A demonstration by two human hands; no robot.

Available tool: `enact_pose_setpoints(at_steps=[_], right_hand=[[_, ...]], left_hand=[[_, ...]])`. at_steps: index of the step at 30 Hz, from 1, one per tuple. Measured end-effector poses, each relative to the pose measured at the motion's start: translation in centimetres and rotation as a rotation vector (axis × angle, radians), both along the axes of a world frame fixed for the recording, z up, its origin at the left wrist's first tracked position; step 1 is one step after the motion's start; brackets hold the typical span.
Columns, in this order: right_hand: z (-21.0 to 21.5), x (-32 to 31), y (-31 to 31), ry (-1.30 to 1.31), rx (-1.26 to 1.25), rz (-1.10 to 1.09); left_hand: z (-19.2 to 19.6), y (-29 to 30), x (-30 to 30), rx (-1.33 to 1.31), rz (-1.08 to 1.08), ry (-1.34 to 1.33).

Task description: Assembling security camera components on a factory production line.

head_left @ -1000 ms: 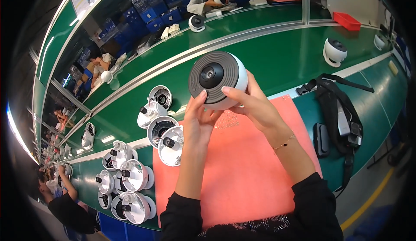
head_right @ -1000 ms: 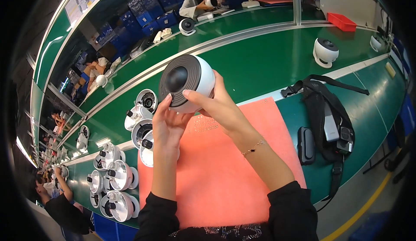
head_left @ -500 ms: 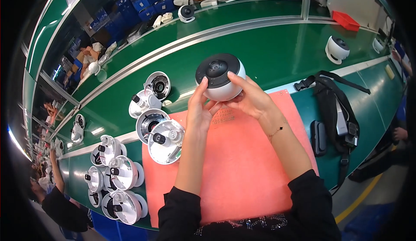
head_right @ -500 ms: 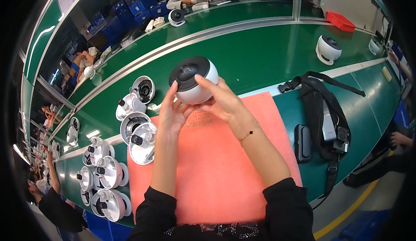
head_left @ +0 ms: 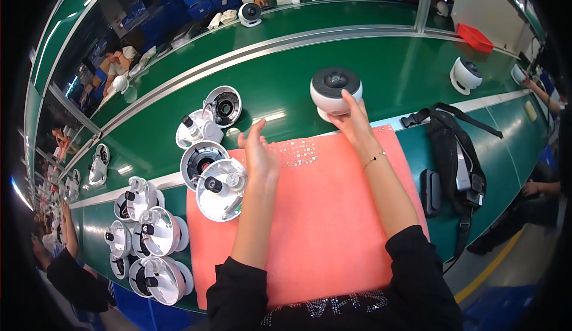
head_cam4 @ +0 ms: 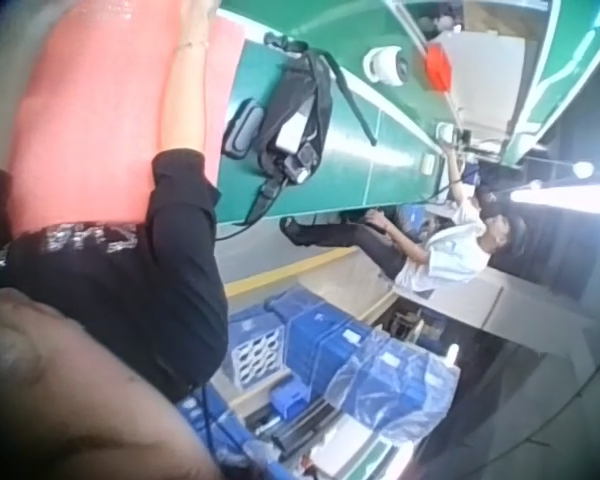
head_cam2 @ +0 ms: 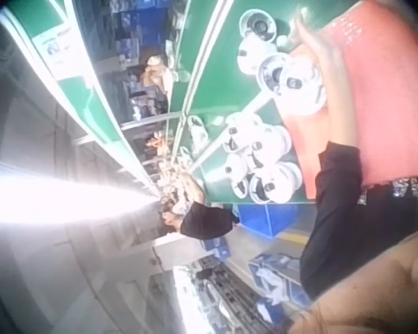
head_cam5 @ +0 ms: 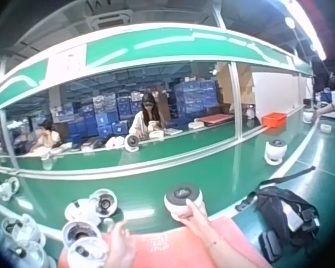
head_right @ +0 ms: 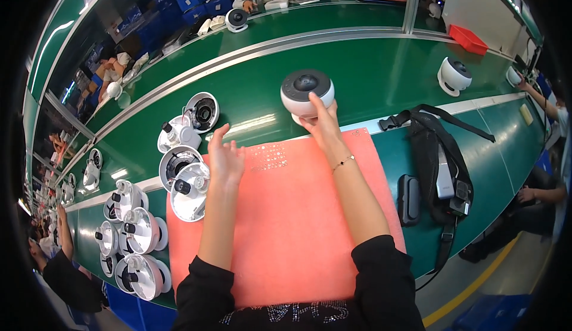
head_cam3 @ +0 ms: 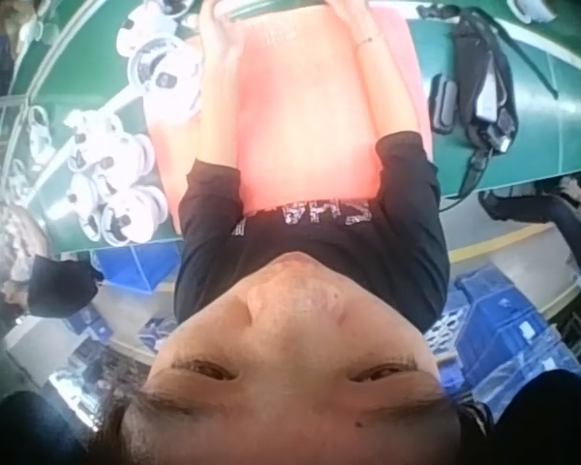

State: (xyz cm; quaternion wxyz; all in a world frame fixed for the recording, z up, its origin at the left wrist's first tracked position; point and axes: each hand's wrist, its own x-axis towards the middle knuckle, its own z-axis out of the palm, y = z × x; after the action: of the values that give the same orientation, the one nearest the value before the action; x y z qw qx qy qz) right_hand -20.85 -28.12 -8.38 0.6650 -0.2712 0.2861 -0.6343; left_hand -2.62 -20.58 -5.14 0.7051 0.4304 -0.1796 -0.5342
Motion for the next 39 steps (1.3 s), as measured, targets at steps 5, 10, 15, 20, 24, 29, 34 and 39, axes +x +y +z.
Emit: enact_pose_setpoints(at_steps=[5,10,15,20,24,29,34,39], right_hand=[[0.4,0.4,-0.7,0.533,0.261,-0.408],[3.7,2.1,2.1,1.160,-0.360,-0.855],[3.5,8.7,1.7,1.114,-0.658,-0.383],[-0.8,14.1,-1.8,0.823,-0.238,0.139],[-1.1,14.7,-0.1,1.639,-0.755,-0.114],[-2.0,12.1,0.7,1.581,-0.764,-0.152],[-0.6,6.8,2.6,1.644,-0.841,-0.146],[1.1,3.2,4.0,1.716,-0.899,-0.196]], left_hand=[[-2.7,1.0,1.7,0.075,0.330,-0.550],[-1.3,5.5,1.4,0.184,0.195,-0.771],[-0.6,8.3,3.2,0.206,0.165,-0.837],[-0.8,9.1,3.6,0.188,0.222,-0.796],[-1.5,6.0,4.0,0.189,0.404,-0.736],[-5.0,-3.4,6.5,-0.190,0.581,0.036],[-6.0,-3.9,8.1,-0.172,0.529,0.056],[-4.0,-2.4,6.8,-0.108,0.414,0.058]])
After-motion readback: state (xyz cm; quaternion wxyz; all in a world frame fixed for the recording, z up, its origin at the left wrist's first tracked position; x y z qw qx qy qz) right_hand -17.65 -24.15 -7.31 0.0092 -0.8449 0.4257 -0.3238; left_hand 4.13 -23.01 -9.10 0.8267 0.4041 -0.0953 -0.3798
